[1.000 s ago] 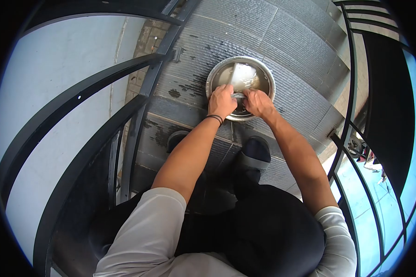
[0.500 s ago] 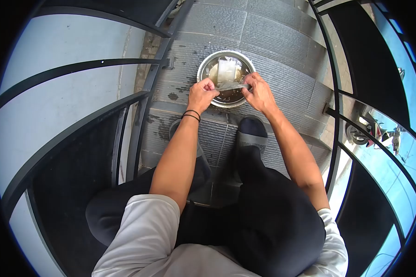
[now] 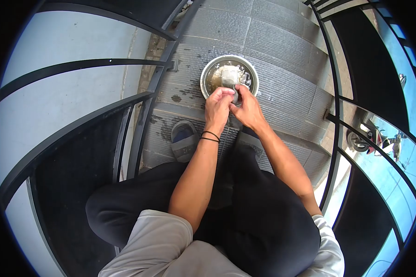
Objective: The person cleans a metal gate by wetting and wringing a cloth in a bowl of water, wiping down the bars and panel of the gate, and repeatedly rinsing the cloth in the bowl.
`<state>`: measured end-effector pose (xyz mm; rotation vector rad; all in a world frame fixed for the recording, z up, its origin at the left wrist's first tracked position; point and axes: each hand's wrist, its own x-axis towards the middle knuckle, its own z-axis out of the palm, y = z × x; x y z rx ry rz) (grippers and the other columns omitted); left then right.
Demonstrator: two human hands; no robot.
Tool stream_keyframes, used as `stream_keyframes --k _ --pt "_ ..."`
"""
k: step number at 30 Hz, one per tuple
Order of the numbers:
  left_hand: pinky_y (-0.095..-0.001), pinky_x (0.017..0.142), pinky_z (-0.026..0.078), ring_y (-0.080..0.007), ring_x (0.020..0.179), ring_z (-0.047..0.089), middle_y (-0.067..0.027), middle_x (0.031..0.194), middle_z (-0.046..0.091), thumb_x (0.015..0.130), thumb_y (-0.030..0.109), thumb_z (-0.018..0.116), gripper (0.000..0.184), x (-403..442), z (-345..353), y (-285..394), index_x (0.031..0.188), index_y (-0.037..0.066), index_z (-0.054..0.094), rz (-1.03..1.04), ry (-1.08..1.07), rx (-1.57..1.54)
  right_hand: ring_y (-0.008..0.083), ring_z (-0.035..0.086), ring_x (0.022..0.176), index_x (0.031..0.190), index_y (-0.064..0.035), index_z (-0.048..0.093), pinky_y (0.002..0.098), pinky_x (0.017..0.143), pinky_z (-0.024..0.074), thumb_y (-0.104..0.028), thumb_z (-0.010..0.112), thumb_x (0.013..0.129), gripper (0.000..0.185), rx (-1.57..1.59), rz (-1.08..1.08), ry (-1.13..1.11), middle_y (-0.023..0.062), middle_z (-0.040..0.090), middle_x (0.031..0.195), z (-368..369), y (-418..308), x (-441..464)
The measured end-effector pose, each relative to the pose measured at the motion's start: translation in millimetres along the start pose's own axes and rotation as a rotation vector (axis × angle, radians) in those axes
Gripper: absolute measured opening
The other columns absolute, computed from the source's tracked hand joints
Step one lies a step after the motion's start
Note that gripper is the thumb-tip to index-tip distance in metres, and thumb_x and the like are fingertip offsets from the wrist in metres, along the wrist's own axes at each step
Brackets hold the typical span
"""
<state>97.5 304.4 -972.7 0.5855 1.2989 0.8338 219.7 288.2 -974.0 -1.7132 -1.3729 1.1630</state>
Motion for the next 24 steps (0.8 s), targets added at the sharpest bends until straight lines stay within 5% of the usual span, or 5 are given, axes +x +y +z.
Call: stream_keyframes --k 4,10,15,20,24 --pt "-0.0281 0.074 0.046 -0.0135 0.078 0.059 -0.0038 0.083 0.062 0.087 0.017 0.059 0.02 4.2 -16.4 -11.0 0.099 0.001 0.061 0.123 0.185 0.07 0.0215 0.059 0.07 0.104 0.0015 0.063 0.0371 0.068 0.0485 -0.011 0.069 0.083 0.025 -0.065 -0.048 -0.03 0.0121 0.062 0.085 6.1 14.7 8.4" --pt "-0.0481 0.099 0.043 -0.0316 0.111 0.054 -0.0202 0.119 0.055 0.088 0.055 0.053 0.069 37.7 -19.3 -0.5 0.126 -0.001 0.05 -0.832 0.097 -0.64 0.0072 0.042 0.061 0.099 -0.0041 0.065 0.0274 0.056 0.0367 -0.013 0.069 0.086 0.016 0.301 0.242 -0.142 -0.0023 0.049 0.065 2.0 16.6 -3.9" --pt "-0.0416 0.08 0.055 -0.0248 0.085 0.064 -0.0123 0.098 0.06 0.094 0.021 0.06 0.03 76.8 -16.7 -34.3 0.115 0.0 0.054 -0.817 -0.041 -0.549 0.0045 0.042 0.061 0.102 -0.0039 0.064 0.0239 0.056 0.0366 -0.01 0.07 0.087 0.017 0.372 0.27 -0.087 -0.0048 0.052 0.069 -6.4 23.6 -28.3" --pt "-0.0397 0.071 0.052 -0.0207 0.085 0.064 -0.0044 0.083 0.063 0.095 0.02 0.058 0.02 68.4 -5.0 -33.9 0.105 0.002 0.061 -0.72 -0.149 -0.476 0.0065 0.057 0.067 0.104 -0.0023 0.064 0.0251 0.064 0.0476 -0.012 0.069 0.089 0.019 0.598 0.396 0.05 0.0038 0.065 0.077 -10.7 16.4 -16.8" --pt "-0.0404 0.075 0.052 -0.0211 0.083 0.064 -0.0056 0.093 0.066 0.095 0.03 0.061 0.027 52.9 8.0 -18.8 0.11 0.007 0.063 -0.579 -0.291 -0.504 0.0118 0.059 0.077 0.101 -0.0013 0.067 0.0292 0.069 0.0503 -0.017 0.069 0.089 0.02 0.119 0.508 -0.008 0.0054 0.065 0.092 -16.3 11.9 8.8"
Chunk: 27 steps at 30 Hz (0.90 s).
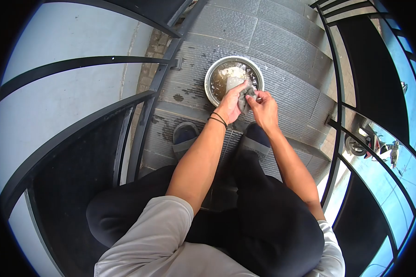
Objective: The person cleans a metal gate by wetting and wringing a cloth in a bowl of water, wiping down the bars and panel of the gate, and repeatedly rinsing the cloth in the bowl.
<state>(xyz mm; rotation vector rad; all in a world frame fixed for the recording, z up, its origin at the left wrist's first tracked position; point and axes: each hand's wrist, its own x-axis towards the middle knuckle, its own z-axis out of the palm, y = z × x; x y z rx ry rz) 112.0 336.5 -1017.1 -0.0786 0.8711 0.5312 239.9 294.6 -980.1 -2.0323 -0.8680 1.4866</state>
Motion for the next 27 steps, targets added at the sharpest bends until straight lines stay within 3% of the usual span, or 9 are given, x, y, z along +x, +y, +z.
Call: stream_keyframes --k 2,6,10,12,14,15,19,24,27 --pt "-0.0314 0.063 0.05 -0.0158 0.076 0.061 -0.002 0.09 0.064 0.092 0.042 0.065 0.033 -7.9 12.1 -5.8 0.104 0.012 0.061 0.131 0.107 0.235 0.0161 0.059 0.085 0.097 -0.0013 0.068 0.0319 0.075 0.0481 -0.024 0.07 0.087 0.024 -0.72 -0.58 0.332 0.0093 0.063 0.098 5.5 7.3 11.5" --pt "-0.026 0.046 0.035 -0.0089 0.069 0.053 0.0039 0.09 0.057 0.089 0.046 0.069 0.038 -6.3 -6.4 -5.1 0.105 0.013 0.06 0.041 0.163 0.194 0.0275 0.054 0.105 0.128 0.0003 0.057 0.0407 0.091 0.0427 -0.033 0.065 0.088 0.052 0.017 -0.101 0.078 0.016 0.058 0.114 -1.3 7.8 29.6" --pt "-0.027 0.054 0.047 -0.0104 0.073 0.054 -0.0031 0.095 0.057 0.094 0.058 0.052 0.062 -9.5 24.8 -20.6 0.129 0.008 0.054 0.295 0.138 -0.039 0.0271 0.055 0.112 0.127 -0.0015 0.05 0.0436 0.096 0.0436 -0.053 0.059 0.092 0.063 0.478 0.175 -0.004 0.0145 0.056 0.126 34.5 47.4 29.6" --pt "-0.0289 0.078 0.05 -0.0138 0.091 0.053 -0.0075 0.12 0.054 0.095 0.059 0.047 0.068 -8.8 11.5 -28.1 0.142 0.01 0.045 0.236 0.078 0.056 0.0235 0.062 0.094 0.116 -0.0015 0.054 0.0396 0.084 0.052 -0.055 0.058 0.093 0.058 0.549 0.168 0.064 0.0111 0.062 0.111 41.4 48.5 26.9" --pt "-0.0331 0.101 0.039 -0.0182 0.111 0.047 -0.0093 0.141 0.043 0.094 0.054 0.048 0.064 -10.8 3.1 -32.2 0.143 0.013 0.043 0.097 0.589 0.81 0.0165 0.063 0.076 0.11 0.001 0.056 0.032 0.065 0.0545 -0.048 0.059 0.095 0.051 0.69 0.246 -0.236 0.0078 0.065 0.093 27.9 39.8 20.1" --pt "-0.0453 0.111 0.022 -0.0326 0.134 0.028 -0.0131 0.148 0.038 0.093 0.05 0.046 0.065 -20.9 4.0 -32.3 0.145 0.011 0.041 0.303 0.53 0.906 0.0091 0.057 0.059 0.105 0.0006 0.056 0.0227 0.048 0.0471 -0.028 0.065 0.094 0.031 0.813 0.3 -0.335 0.004 0.063 0.082 21.2 33.7 19.7" --pt "-0.0455 0.111 0.028 -0.0306 0.133 0.039 -0.0067 0.148 0.042 0.072 0.011 0.068 0.076 -37.8 -3.2 17.1 0.143 0.016 0.045 0.786 0.188 1.59 0.011 0.054 0.058 0.11 0.0022 0.052 0.0251 0.046 0.045 0.007 0.063 0.081 0.032 0.83 0.387 -0.505 0.0066 0.06 0.081 4.3 21.6 26.5" --pt "-0.043 0.105 0.04 -0.0316 0.128 0.046 -0.0095 0.141 0.047 0.07 0.004 0.07 0.076 -24.2 9.8 35.4 0.141 0.013 0.046 0.667 -0.213 2.117 0.0131 0.055 0.058 0.107 0.005 0.057 0.0263 0.044 0.043 0.002 0.065 0.075 0.033 0.408 0.069 -0.467 0.0076 0.061 0.076 6.0 0.1 36.4" --pt "-0.0424 0.089 0.049 -0.031 0.104 0.06 -0.0147 0.105 0.06 0.075 0.004 0.066 0.041 -12.1 11.9 35.0 0.115 0.004 0.057 0.723 -0.125 2.253 0.0226 0.065 0.066 0.1 0.0067 0.061 0.0338 0.053 0.0517 -0.01 0.066 0.076 0.03 0.084 -0.012 -0.387 0.0144 0.066 0.075 10.1 7.4 49.3"
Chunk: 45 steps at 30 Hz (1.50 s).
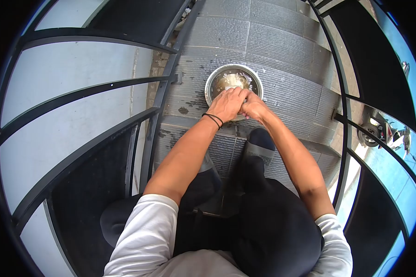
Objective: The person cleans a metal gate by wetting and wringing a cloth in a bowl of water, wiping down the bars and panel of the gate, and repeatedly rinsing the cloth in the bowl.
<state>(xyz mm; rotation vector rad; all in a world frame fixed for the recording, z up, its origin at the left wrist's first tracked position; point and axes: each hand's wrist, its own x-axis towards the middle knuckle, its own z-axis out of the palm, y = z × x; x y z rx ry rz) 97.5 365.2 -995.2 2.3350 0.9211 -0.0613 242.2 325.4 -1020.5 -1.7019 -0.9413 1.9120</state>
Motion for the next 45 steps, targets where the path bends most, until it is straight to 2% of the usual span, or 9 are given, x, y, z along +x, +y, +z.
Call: stream_keyframes --k 4,18,24,29,30,35,41,43,45 --pt "-0.0405 0.069 0.054 -0.0304 0.079 0.068 -0.0127 0.075 0.066 0.082 0.013 0.058 0.012 0.9 19.8 -11.1 0.088 0.006 0.065 0.01 0.112 0.271 0.0397 0.067 0.095 0.102 0.0051 0.066 0.0458 0.084 0.0537 -0.019 0.054 0.083 0.033 -0.752 -0.134 0.075 0.0278 0.068 0.099 7.2 -2.2 7.7" --pt "-0.0416 0.063 0.056 -0.0327 0.071 0.071 -0.0173 0.076 0.071 0.082 0.019 0.06 0.018 -1.5 18.4 -11.5 0.075 0.009 0.073 -0.239 -0.157 0.304 0.0328 0.071 0.071 0.082 -0.0037 0.07 0.0407 0.063 0.0573 -0.013 0.052 0.081 0.02 -1.216 -0.479 0.313 0.0205 0.07 0.077 24.5 4.1 -4.2" --pt "-0.0427 0.067 0.057 -0.0339 0.073 0.071 -0.0197 0.077 0.07 0.079 0.018 0.063 0.017 -2.0 17.1 -5.5 0.073 0.006 0.073 -0.317 -0.165 0.24 0.0349 0.071 0.08 0.074 -0.0031 0.071 0.0424 0.07 0.0579 -0.012 0.052 0.083 0.023 -1.008 -0.13 0.25 0.0216 0.07 0.077 25.6 -8.6 -3.6" --pt "-0.0431 0.08 0.054 -0.0372 0.092 0.067 -0.0213 0.089 0.068 0.079 0.014 0.064 0.028 -16.4 43.2 -8.9 0.102 -0.001 0.066 -0.277 -0.002 0.003 0.0387 0.07 0.076 0.104 0.0041 0.065 0.0462 0.068 0.0577 -0.021 0.064 0.081 0.034 -1.012 -0.133 0.192 0.0225 0.07 0.08 27.7 13.9 -10.2" --pt "-0.0421 0.095 0.048 -0.0373 0.111 0.058 -0.0226 0.109 0.062 0.075 0.012 0.068 0.057 -20.9 46.7 -7.5 0.127 -0.003 0.048 -0.328 -0.114 -0.073 0.0414 0.068 0.093 0.119 0.0061 0.052 0.0473 0.08 0.0548 -0.025 0.066 0.082 0.051 -0.913 0.013 0.047 0.0279 0.068 0.096 24.1 7.1 -17.9" --pt "-0.042 0.109 0.036 -0.0393 0.129 0.042 -0.023 0.134 0.045 0.075 0.014 0.072 0.092 -44.8 48.4 12.0 0.147 0.0 0.016 -0.7 -0.063 -0.204 0.0403 0.051 0.125 0.126 0.0087 0.045 0.0424 0.103 0.0414 -0.026 0.058 0.088 0.053 -0.334 0.128 -0.017 0.036 0.049 0.131 -2.0 38.3 -19.8" --pt "-0.042 0.107 0.038 -0.037 0.126 0.048 -0.0247 0.133 0.049 0.08 0.009 0.063 0.08 -67.3 52.5 28.5 0.146 -0.003 0.02 -0.846 0.188 -0.623 0.0333 0.054 0.119 0.114 0.0015 0.056 0.0471 0.097 0.0399 -0.028 0.054 0.092 0.036 -0.632 0.171 0.282 0.0239 0.059 0.122 -1.6 27.5 15.0" --pt "-0.0414 0.107 0.039 -0.0366 0.125 0.049 -0.0235 0.131 0.051 0.08 0.008 0.062 0.079 -73.1 47.2 40.6 0.146 -0.001 0.02 -0.861 0.199 -0.622 0.0271 0.056 0.103 0.103 -0.0052 0.065 0.0425 0.087 0.0399 -0.023 0.05 0.092 0.026 -1.483 -0.313 0.461 0.0122 0.066 0.103 6.4 63.6 42.8" --pt "-0.0425 0.102 0.042 -0.0358 0.118 0.055 -0.0215 0.128 0.053 0.08 0.008 0.063 0.08 -78.7 38.5 47.9 0.147 0.001 0.02 -0.826 0.207 -0.619 0.0229 0.053 0.094 0.095 -0.0112 0.07 0.0369 0.083 0.0369 -0.021 0.047 0.091 0.025 -1.592 -0.499 0.456 0.0063 0.065 0.09 8.5 73.7 57.8"
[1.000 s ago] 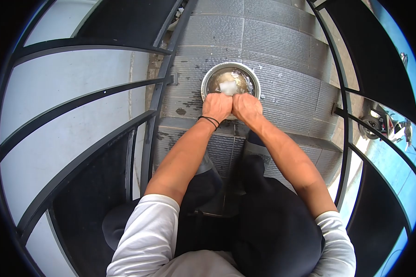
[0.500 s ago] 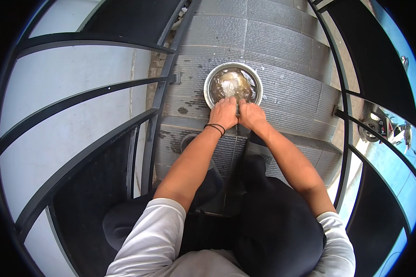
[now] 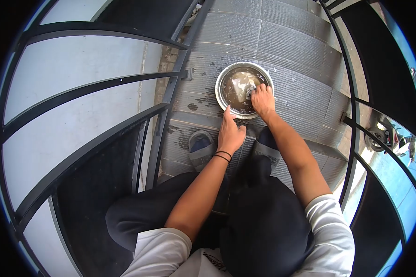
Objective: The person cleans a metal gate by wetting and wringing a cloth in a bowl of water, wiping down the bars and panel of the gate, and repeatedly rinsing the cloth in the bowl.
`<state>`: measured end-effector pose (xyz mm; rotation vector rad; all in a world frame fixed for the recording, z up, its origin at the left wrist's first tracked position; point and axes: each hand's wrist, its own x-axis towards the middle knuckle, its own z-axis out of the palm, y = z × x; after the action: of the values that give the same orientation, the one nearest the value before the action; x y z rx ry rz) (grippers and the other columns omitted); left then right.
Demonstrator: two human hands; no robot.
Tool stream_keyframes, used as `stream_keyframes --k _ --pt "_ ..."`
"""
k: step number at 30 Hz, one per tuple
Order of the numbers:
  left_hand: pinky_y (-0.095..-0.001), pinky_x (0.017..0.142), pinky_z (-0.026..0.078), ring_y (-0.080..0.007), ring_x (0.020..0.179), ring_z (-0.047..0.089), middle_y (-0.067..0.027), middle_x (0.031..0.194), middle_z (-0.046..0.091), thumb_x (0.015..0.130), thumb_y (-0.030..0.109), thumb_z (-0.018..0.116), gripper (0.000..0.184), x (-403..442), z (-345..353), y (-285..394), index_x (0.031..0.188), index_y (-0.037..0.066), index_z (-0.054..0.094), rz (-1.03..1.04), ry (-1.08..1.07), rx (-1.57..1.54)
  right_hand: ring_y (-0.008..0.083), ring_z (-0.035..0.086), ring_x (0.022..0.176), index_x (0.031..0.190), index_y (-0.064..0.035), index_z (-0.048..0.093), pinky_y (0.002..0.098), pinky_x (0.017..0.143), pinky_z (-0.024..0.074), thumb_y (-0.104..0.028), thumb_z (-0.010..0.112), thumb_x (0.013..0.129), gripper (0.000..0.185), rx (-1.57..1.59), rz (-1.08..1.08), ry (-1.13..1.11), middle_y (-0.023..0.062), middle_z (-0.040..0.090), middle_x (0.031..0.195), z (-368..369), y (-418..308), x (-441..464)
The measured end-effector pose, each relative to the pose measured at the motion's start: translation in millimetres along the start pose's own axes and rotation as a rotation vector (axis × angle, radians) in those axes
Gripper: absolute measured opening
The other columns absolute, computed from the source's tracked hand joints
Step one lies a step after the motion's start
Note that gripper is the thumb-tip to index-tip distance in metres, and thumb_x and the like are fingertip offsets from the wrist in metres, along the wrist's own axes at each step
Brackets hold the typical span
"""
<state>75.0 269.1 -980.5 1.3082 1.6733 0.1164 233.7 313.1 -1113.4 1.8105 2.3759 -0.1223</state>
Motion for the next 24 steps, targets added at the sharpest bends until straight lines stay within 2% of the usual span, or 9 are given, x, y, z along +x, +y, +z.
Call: stream_keyframes --k 2,3,6,8,10,12,16,19,24 --pt "-0.043 0.097 0.046 -0.0334 0.109 0.059 -0.0199 0.125 0.054 0.08 0.008 0.062 0.08 -6.0 -5.5 3.5 0.147 0.003 0.02 -0.023 -0.017 -0.023 0.0235 0.055 0.096 0.096 -0.0103 0.07 0.0384 0.084 0.0372 -0.021 0.047 0.092 0.026 0.091 0.155 -0.086 0.0077 0.066 0.094 -1.3 -3.1 5.9" --pt "-0.0429 0.095 0.046 -0.0323 0.105 0.06 -0.0191 0.125 0.054 0.08 0.009 0.062 0.079 -6.1 -6.1 2.6 0.147 0.003 0.02 -0.026 0.001 -0.019 0.0241 0.057 0.096 0.094 -0.0106 0.07 0.0388 0.084 0.0375 -0.02 0.047 0.092 0.026 0.024 0.054 -0.131 0.0083 0.067 0.094 6.5 -4.6 6.3" --pt "-0.0428 0.093 0.047 -0.0305 0.102 0.061 -0.0179 0.124 0.056 0.081 0.01 0.061 0.079 0.1 -9.3 1.8 0.147 0.002 0.019 -0.041 0.007 0.002 0.024 0.058 0.096 0.091 -0.0107 0.07 0.0384 0.083 0.0376 -0.02 0.046 0.093 0.026 0.145 0.127 -0.185 0.0087 0.068 0.095 7.0 -2.1 8.5" --pt "-0.0429 0.092 0.047 -0.0298 0.102 0.061 -0.0173 0.123 0.058 0.081 0.01 0.06 0.078 1.5 -9.7 0.8 0.147 0.001 0.018 -0.071 0.005 0.003 0.024 0.061 0.094 0.09 -0.0106 0.07 0.0375 0.083 0.0408 -0.019 0.046 0.093 0.026 0.147 0.126 -0.143 0.0094 0.069 0.095 11.9 -0.8 5.7" --pt "-0.0429 0.092 0.047 -0.0297 0.102 0.062 -0.0165 0.122 0.059 0.082 0.01 0.059 0.078 4.9 -11.5 1.6 0.147 0.002 0.017 -0.046 -0.007 -0.001 0.0241 0.065 0.09 0.09 -0.01 0.069 0.0373 0.08 0.0461 -0.018 0.046 0.092 0.025 0.248 0.053 -0.26 0.0101 0.069 0.093 24.9 3.3 6.9" --pt "-0.0429 0.091 0.048 -0.0297 0.1 0.063 -0.0162 0.121 0.06 0.082 0.01 0.06 0.078 6.0 -9.8 0.3 0.147 0.001 0.017 -0.05 0.001 -0.002 0.0261 0.069 0.086 0.092 -0.0094 0.069 0.0402 0.074 0.052 -0.018 0.045 0.093 0.026 0.317 0.1 -0.129 0.0119 0.07 0.093 24.0 5.1 7.1" --pt "-0.0424 0.089 0.049 -0.0291 0.096 0.064 -0.0155 0.116 0.063 0.082 0.011 0.06 0.077 7.7 -5.2 -1.8 0.146 0.001 0.018 -0.032 -0.014 -0.003 0.0339 0.071 0.076 0.092 -0.008 0.067 0.048 0.064 0.0553 -0.019 0.05 0.093 0.021 0.335 0.104 -0.4 0.0172 0.071 0.087 21.4 6.5 8.9" --pt "-0.0419 0.088 0.049 -0.0281 0.094 0.065 -0.0141 0.112 0.064 0.083 0.011 0.06 0.076 9.9 -4.2 -5.5 0.146 0.002 0.019 -0.043 -0.02 -0.017 0.0379 0.067 0.075 0.087 -0.0081 0.067 0.049 0.065 0.0536 -0.03 0.06 0.091 0.023 0.641 0.32 -0.03 0.0181 0.069 0.081 -22.3 8.8 8.7" --pt "-0.0402 0.086 0.05 -0.0254 0.09 0.065 -0.0121 0.106 0.067 0.083 0.013 0.062 0.074 30.0 -1.0 -7.4 0.145 0.004 0.023 -0.082 -0.018 -0.102 0.0385 0.067 0.077 0.09 -0.0064 0.067 0.0483 0.068 0.0528 -0.027 0.064 0.09 0.021 0.75 0.265 0.073 0.0184 0.068 0.081 -60.9 9.0 -5.9"
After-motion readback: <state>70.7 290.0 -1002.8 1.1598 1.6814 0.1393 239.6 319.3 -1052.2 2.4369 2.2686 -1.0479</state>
